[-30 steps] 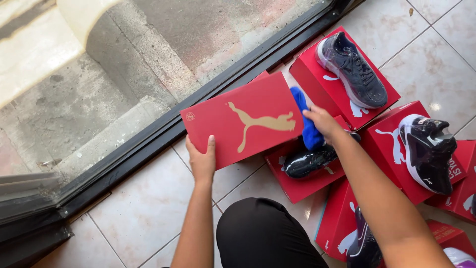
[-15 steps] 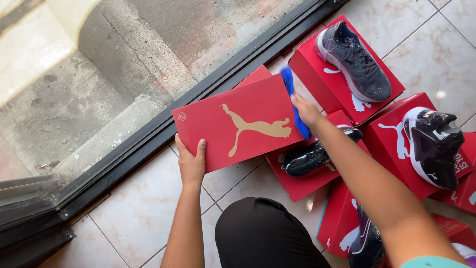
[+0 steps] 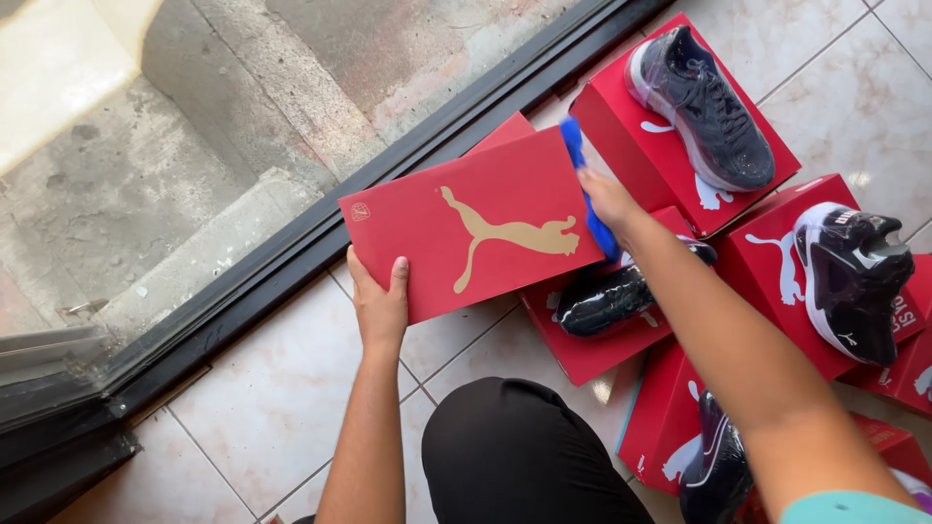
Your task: Wipe shoe boxes with a cloth and stack them.
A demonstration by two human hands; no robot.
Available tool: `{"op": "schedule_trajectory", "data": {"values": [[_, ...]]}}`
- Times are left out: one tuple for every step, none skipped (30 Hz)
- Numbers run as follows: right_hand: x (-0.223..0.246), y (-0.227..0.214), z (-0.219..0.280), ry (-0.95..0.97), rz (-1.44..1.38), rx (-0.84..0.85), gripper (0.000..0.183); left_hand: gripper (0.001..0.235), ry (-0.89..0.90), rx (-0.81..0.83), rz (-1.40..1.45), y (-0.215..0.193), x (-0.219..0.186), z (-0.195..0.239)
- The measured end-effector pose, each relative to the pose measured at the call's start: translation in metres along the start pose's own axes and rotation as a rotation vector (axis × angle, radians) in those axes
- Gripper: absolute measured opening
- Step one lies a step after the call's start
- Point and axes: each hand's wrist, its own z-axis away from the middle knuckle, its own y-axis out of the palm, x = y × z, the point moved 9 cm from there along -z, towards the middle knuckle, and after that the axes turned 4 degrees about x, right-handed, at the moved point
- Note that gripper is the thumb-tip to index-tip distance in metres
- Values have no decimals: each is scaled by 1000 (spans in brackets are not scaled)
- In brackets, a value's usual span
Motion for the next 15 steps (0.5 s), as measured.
{"op": "schedule_trajectory", "data": {"values": [[-29, -11, -11, -5, 2, 2, 43, 85, 1, -4, 4, 1, 3, 0], [-63, -21, -25, 93, -11, 15, 40, 85, -1, -7, -4, 2, 2, -2], [-97, -31, -39, 191, -23, 27, 37, 86, -4, -10, -12, 2, 2, -4], [-95, -32, -46, 177, -14, 37, 37, 86, -3, -25, 0, -1, 0, -3], [-100, -28, -52, 224, -135, 85, 39, 86, -11, -12, -1, 0, -2, -3], [-108, -26, -53, 281, -263, 126, 42, 85, -21, 12, -11, 2, -3, -1], [-108, -26, -57, 278, -260, 129, 42, 85, -20, 8, -7, 2, -3, 0], [-108, -22, -61, 280, -309, 171, 52, 86, -18, 17, -12, 2, -4, 0], [-108, -17, -65, 282, -358, 214, 63, 86, -16, 27, -16, 1, -4, -1], [-114, -19, -65, 274, -357, 210, 63, 86, -9, 27, -12, 0, -3, -6], [-123, -20, -66, 279, -326, 218, 62, 84, 22, 18, -6, -3, -3, -13], [-138, -24, -58, 300, -290, 224, 63, 82, 37, 17, 0, -2, 4, -12], [-129, -22, -42, 310, -282, 218, 63, 82, 28, 26, 5, -5, 3, -8], [-118, -16, -29, 319, -263, 237, 63, 82, 31, 41, -3, -9, 0, -8], [-106, -11, -17, 328, -244, 255, 65, 81, 35, 56, -11, -12, -4, -8]]}}
